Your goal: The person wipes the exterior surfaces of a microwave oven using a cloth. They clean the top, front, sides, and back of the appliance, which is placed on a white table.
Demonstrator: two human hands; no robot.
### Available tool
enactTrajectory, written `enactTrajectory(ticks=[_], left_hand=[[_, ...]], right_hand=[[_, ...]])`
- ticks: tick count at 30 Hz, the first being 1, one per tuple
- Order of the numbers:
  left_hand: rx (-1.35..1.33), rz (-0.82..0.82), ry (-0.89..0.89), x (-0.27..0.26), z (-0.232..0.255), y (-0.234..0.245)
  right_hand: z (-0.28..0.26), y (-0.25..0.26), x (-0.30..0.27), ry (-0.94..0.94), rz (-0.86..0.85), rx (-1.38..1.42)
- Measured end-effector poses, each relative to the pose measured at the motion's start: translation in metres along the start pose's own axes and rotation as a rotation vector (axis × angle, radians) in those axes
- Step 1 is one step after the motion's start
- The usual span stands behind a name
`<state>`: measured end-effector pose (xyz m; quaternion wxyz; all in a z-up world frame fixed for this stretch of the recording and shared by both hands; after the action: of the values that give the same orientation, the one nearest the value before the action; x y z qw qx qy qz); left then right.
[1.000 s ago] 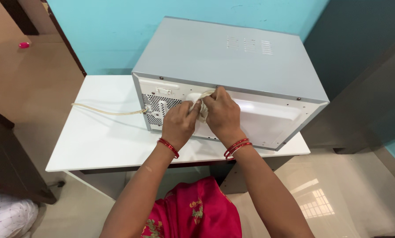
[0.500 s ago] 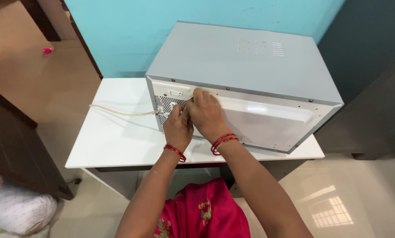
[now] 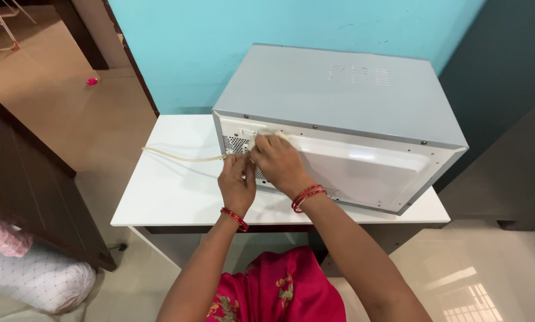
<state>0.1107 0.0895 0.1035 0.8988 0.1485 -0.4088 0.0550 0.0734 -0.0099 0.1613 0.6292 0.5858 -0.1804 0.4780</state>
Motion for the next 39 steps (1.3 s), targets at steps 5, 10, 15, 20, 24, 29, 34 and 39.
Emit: enactTrajectory(ticks=[5, 10, 15, 20, 24, 29, 34, 39], left_hand=[[-0.037, 0.145, -0.037, 0.019, 0.020, -0.008], [0.031, 0.135, -0.098, 0.026, 0.024, -0.023], [0.042, 0.055, -0.165, 0.022, 0.042, -0.044], [0.051, -0.004, -0.197, 0.023, 0.073, -0.061], [0.079, -0.063, -0.205, 0.020, 0.091, -0.073], [0.051, -0.091, -0.315, 0.014, 0.120, -0.090], [0.019, -0.122, -0.351, 0.008, 0.142, -0.106], [-0.031, -0.200, -0.382, -0.004, 0.169, -0.130]], right_hand=[[0.014, 0.015, 0.027, 0.037, 0.068, -0.119], [0.024, 0.029, 0.017, 0.042, 0.111, -0.142], [0.041, 0.048, -0.006, 0.061, 0.097, -0.162], [0.056, 0.071, -0.024, 0.066, 0.115, -0.194], [0.068, 0.086, -0.038, 0.066, 0.118, -0.218], [0.084, 0.110, -0.055, 0.053, 0.128, -0.262], [0.096, 0.131, -0.071, 0.032, 0.118, -0.303], [0.116, 0.155, -0.098, -0.023, 0.156, -0.315]])
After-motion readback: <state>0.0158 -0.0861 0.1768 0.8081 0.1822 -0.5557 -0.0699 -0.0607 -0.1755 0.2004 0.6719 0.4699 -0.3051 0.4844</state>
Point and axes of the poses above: each hand's wrist, its own x-axis towards the middle knuckle, its own y-axis out of the back of the hand, z = x × y, the point moved 9 cm from there along x, towards the middle knuckle, and after that the axes turned 3 degrees about z, right-handed, at the moved point
